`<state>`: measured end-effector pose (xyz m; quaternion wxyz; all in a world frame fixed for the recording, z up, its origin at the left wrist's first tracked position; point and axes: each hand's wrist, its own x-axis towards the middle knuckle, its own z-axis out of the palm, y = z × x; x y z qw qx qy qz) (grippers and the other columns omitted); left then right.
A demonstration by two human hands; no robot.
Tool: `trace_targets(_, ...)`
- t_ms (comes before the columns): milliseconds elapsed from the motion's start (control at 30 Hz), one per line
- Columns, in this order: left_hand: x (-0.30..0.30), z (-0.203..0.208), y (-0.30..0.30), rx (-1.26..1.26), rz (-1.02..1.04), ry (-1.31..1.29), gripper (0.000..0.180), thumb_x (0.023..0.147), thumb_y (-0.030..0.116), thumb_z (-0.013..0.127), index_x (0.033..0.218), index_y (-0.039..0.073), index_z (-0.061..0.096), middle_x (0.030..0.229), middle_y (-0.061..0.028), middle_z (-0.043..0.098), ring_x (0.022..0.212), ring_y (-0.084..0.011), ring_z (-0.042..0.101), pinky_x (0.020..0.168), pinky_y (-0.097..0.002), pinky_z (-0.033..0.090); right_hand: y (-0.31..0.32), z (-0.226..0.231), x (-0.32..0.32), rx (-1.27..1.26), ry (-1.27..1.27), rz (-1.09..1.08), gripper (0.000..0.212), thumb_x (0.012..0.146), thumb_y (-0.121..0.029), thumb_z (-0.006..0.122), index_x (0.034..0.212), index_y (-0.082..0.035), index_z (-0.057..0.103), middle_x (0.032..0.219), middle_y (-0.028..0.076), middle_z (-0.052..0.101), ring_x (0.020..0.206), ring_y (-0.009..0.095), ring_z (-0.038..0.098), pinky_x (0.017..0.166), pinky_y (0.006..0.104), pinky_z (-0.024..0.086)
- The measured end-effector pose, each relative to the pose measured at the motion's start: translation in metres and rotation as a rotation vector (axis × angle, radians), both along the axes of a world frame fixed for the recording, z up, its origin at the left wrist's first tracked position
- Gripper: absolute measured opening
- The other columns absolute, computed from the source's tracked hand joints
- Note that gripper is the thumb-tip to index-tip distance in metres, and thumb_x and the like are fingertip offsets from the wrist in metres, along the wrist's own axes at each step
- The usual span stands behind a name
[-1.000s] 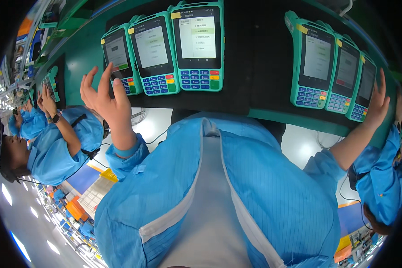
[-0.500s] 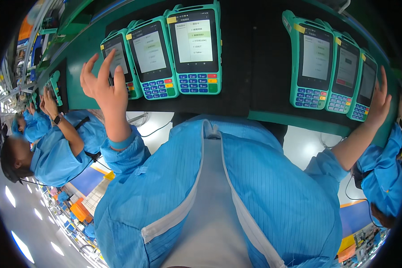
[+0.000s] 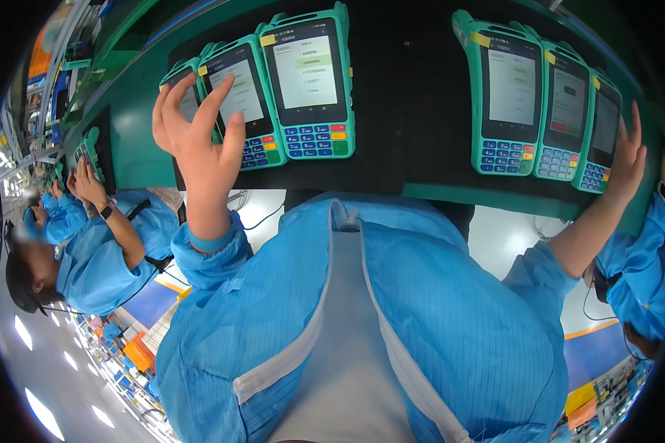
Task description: The person tests handheld payment terminals by tapping their touchscreens to navigate menus and run diagnostic checks, then organizes and moves the devices along the assembly line table.
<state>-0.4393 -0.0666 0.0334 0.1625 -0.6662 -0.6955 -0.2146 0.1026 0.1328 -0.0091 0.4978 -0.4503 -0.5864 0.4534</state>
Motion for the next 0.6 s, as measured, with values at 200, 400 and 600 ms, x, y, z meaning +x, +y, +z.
trace_targets(200,0.024,0.01,0.01,-0.003,-0.091,-0.026,0.038,0.069,0.032,0.07,0.106,0.025,0.074,0.128,-0.0112,0.051,0.129,-0.0391,0.034,0.108,-0.0547,0.018,0.001,-0.003,0.009,-0.101,0.116,0.059,0.093,0.091,-0.059,0.048,0.153,0.001,0.012,0.147,0.03,0.032,0.138,0.034,0.035,0.116,0.0385,0.02)
trace_targets(400,0.05,0.01,0.028,-0.057,-0.105,0.01,0.043,0.069,0.037,0.071,0.111,0.028,0.071,0.131,-0.0118,0.048,0.131,-0.0402,0.034,0.105,-0.0631,0.019,-0.003,0.001,-0.001,-0.073,0.096,0.031,0.092,0.09,-0.06,0.048,0.153,-0.001,0.015,0.148,0.029,0.033,0.138,0.033,0.035,0.115,0.0382,0.021)
trace_targets(600,0.041,0.015,0.018,-0.141,-0.017,0.039,0.051,0.072,0.032,0.071,0.121,0.022,0.067,0.131,-0.0172,0.049,0.127,-0.0405,0.039,0.107,-0.0514,0.026,-0.008,0.008,-0.022,0.107,-0.109,-0.111,0.084,0.09,-0.052,0.054,0.153,-0.007,0.022,0.144,0.021,0.041,0.127,0.025,0.046,0.104,0.0295,0.035)
